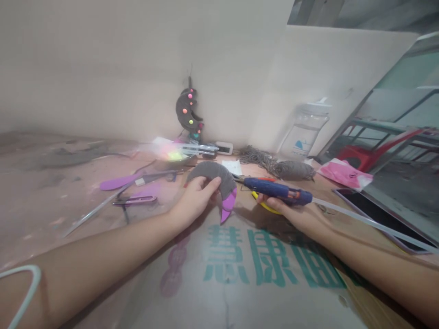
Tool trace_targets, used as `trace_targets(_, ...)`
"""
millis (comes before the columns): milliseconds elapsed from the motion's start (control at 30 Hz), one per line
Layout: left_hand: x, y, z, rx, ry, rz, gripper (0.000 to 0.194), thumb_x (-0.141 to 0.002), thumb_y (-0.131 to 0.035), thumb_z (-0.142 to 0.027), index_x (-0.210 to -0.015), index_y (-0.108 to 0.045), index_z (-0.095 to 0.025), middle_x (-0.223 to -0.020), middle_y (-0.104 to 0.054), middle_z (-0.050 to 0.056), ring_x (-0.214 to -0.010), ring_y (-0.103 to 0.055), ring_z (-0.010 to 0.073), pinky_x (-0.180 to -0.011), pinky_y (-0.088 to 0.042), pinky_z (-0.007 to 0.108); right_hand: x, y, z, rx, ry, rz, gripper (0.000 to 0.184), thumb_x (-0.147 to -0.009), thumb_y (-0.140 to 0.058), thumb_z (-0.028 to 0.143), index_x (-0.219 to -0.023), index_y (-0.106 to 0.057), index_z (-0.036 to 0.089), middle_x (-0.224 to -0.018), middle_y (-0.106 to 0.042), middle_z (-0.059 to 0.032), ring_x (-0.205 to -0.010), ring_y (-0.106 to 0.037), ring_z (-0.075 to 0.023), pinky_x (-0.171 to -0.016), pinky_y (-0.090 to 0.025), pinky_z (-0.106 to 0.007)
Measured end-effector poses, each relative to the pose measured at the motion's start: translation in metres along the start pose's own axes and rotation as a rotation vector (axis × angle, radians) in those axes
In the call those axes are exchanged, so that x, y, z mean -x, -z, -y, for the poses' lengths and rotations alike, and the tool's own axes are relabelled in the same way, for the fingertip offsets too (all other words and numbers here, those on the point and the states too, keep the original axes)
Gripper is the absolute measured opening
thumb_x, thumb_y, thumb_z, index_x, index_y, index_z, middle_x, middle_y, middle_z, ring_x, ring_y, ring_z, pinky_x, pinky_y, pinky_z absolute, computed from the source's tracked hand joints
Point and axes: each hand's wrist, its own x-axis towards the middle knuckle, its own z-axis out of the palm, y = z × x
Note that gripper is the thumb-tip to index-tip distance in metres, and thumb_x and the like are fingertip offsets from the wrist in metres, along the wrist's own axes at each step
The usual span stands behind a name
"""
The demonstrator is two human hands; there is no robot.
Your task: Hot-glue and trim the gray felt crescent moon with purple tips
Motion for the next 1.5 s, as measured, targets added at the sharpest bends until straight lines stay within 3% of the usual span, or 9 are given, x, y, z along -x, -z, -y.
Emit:
trace_targets(300,0.002,0.003,-0.004,-0.059,-0.019,-0.069,0.040,-0.084,-0.058,-0.054,-0.067,-0.059,-0.018,-0.065,-0.063,0.001,-0.064,-0.058,0.0156,-0.065,-0.041,0.027,0.001,-0.004,0.002,-0.041,0.036,0.136,0.022,-0.085,-0.063,0.041,-0.083,-0.065,0.020,-0.077,-0.069,-0.0046,-0.067,-0.065,-0.0191,-0.058,-0.052,-0.029)
trace_targets(467,0.003,0.003,-0.008,-0.048,-0.026,-0.051,0.036,-0.085,-0.058,-0.049,-0.066,-0.058,-0.018,-0.063,-0.062,0.001,-0.062,-0.057,0.0147,-0.065,-0.041,0.026,0.002,-0.006,-0.004,0.077,0.014,0.187,0.030,-0.081,-0.068,0.050,-0.078,-0.063,0.020,-0.067,-0.064,-0.0030,-0.059,-0.059,-0.0177,-0.052,-0.048,-0.030)
trace_targets(633,0.002,0.003,-0.006,-0.061,-0.040,-0.038,0.039,-0.085,-0.057,-0.052,-0.066,-0.058,-0.018,-0.064,-0.062,0.002,-0.064,-0.058,0.0161,-0.067,-0.042,0.027,0.003,-0.011,-0.007,0.035,0.053,0.098,0.042,-0.081,-0.063,0.062,-0.071,-0.060,0.021,-0.061,-0.058,-0.0015,-0.053,-0.052,-0.0161,-0.047,-0.040,-0.029)
trace_targets(1067,0.002,0.005,-0.006,-0.119,-0.043,-0.012,0.042,-0.085,-0.056,-0.055,-0.068,-0.059,-0.017,-0.066,-0.063,0.003,-0.064,-0.058,0.0165,-0.066,-0.042,0.028,0.002,-0.014,-0.010,0.142,0.017,0.102,0.046,-0.076,-0.065,0.066,-0.068,-0.059,0.021,-0.060,-0.057,-0.0007,-0.059,-0.054,-0.0173,-0.058,-0.044,-0.031)
trace_targets(1200,0.004,0.005,-0.008,-0.154,-0.040,-0.007,0.044,-0.085,-0.055,-0.057,-0.067,-0.059,-0.017,-0.066,-0.063,0.002,-0.065,-0.058,0.0161,-0.067,-0.042,0.027,0.002,-0.012,-0.001,0.119,-0.050,0.124,0.039,-0.076,-0.068,0.059,-0.069,-0.060,0.022,-0.062,-0.058,-0.0013,-0.062,-0.056,-0.0192,-0.057,-0.042,-0.031)
trace_targets(1500,0.004,0.004,-0.007,-0.144,-0.038,-0.015,0.044,-0.085,-0.055,-0.057,-0.066,-0.059,-0.018,-0.065,-0.063,0.002,-0.065,-0.059,0.0164,-0.067,-0.042,0.028,0.002,-0.010,-0.004,0.112,-0.027,0.148,0.030,-0.077,-0.070,0.051,-0.072,-0.063,0.022,-0.066,-0.061,-0.0017,-0.064,-0.057,-0.0187,-0.059,-0.043,-0.030)
